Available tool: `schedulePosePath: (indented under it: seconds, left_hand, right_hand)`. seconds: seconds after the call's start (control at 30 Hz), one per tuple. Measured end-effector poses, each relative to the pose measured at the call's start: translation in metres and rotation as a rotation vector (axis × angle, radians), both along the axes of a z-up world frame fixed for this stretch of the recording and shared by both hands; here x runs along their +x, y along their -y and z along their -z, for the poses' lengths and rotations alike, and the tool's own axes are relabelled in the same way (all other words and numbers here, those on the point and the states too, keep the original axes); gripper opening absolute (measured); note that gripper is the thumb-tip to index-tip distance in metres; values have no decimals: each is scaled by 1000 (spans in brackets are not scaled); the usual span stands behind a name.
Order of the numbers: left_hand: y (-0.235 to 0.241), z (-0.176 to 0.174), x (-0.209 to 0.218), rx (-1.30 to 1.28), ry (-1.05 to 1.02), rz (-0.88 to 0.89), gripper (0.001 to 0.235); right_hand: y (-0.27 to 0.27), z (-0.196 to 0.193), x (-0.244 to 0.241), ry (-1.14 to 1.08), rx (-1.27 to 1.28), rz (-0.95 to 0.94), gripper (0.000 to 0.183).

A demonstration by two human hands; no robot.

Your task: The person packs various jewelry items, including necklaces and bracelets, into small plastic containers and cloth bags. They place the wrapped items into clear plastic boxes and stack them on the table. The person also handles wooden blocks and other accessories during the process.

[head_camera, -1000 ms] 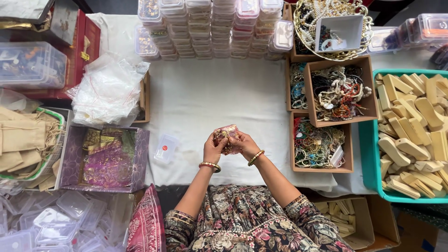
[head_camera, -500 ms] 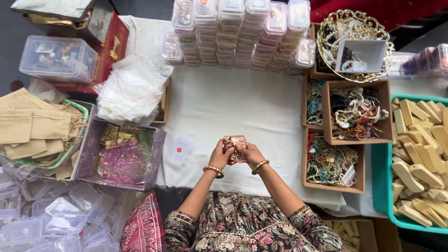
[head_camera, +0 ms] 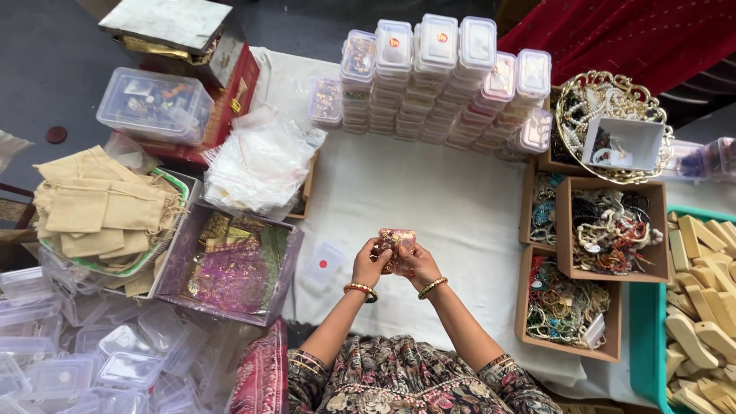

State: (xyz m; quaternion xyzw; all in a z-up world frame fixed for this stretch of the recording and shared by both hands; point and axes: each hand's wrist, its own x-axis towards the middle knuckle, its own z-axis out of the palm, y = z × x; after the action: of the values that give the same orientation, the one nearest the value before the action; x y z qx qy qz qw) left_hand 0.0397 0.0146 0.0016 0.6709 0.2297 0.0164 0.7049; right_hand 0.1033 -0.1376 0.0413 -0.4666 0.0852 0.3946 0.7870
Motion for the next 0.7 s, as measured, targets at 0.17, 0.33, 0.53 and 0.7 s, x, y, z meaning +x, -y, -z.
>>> schedulePosePath:
  seconds: [0.17,0.33,0.53,0.7]
  left_hand:
    - [-11,-32,4,31,-36,-16,32]
    - [-18,-21,10,167,2,12,32]
    - [-21,-35,14,210,-36,100,45]
    - [-25,-4,12,33,-96,59,35]
  right_hand:
    - [-10,-1,0,29,26,-7,39]
    - [-11,-10,-2,10,14,16,40]
    - [-14,-14,-4,-28,-15,75,42]
    - [-13,-1,-5,-8,-41,64,38]
